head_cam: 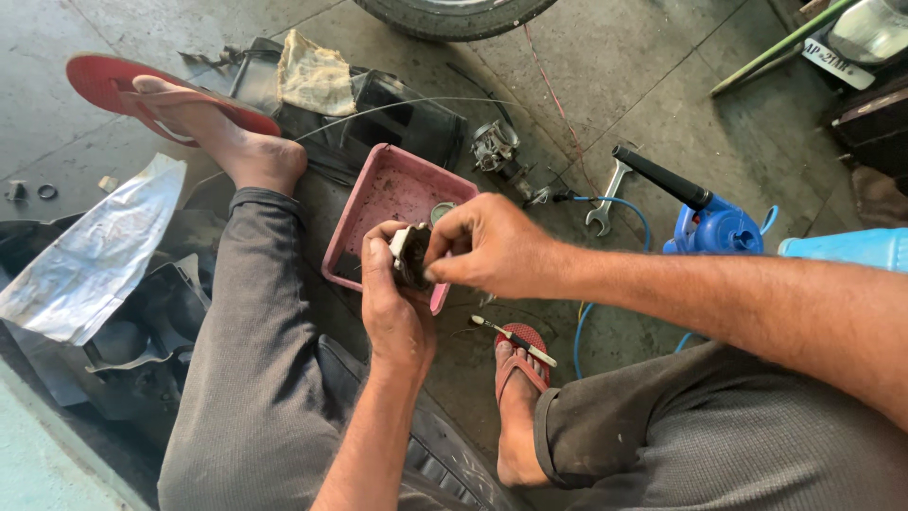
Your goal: The person cleans a carburetor by applying liquid from a bottle, scrubbing with a brush, and blowing out debris with an air blower. The person handles the carburetor and its components, placing them in a pink tray during the process.
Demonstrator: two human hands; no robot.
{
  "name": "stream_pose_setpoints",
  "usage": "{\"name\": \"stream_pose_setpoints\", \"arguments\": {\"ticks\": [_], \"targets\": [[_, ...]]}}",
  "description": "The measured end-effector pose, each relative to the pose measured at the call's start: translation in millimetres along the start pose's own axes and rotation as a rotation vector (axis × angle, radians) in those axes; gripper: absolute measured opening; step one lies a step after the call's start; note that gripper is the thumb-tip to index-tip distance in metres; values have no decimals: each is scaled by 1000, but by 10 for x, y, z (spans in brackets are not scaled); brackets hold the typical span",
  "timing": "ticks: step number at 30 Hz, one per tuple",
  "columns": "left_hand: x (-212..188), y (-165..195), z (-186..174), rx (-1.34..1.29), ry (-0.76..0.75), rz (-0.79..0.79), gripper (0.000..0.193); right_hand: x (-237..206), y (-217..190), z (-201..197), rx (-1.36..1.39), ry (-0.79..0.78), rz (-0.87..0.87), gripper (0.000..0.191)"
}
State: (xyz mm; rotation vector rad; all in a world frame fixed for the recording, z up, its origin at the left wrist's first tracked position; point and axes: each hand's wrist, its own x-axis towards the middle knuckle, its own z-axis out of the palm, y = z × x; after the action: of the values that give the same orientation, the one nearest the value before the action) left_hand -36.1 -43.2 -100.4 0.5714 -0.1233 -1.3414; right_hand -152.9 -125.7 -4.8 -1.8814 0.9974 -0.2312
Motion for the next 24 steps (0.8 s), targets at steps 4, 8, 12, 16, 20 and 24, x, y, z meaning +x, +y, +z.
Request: {"name": "stream_pose_setpoints", "arguments": {"ticks": [4,8,12,16,20,24], "targets": [[18,-62,-4,51,-68,9,35,-5,31,-125,-413,212,-161,12],[43,-69,-15,113,-10,69,34,-39,39,-21,-391,167,-240,14],[146,-41,54,142,32,50,36,96,41,-29,180,-41,11,14],[241,-38,110,169,141,-95,39,150,-13,-261,-490,210,-267,14],[330,-144,58,108,21,74,38,83,-115,-218,-408,123,-268,18],[435,-252,-68,124,54,77,36,106,-133,-186,61,-54,-5,18]]}}
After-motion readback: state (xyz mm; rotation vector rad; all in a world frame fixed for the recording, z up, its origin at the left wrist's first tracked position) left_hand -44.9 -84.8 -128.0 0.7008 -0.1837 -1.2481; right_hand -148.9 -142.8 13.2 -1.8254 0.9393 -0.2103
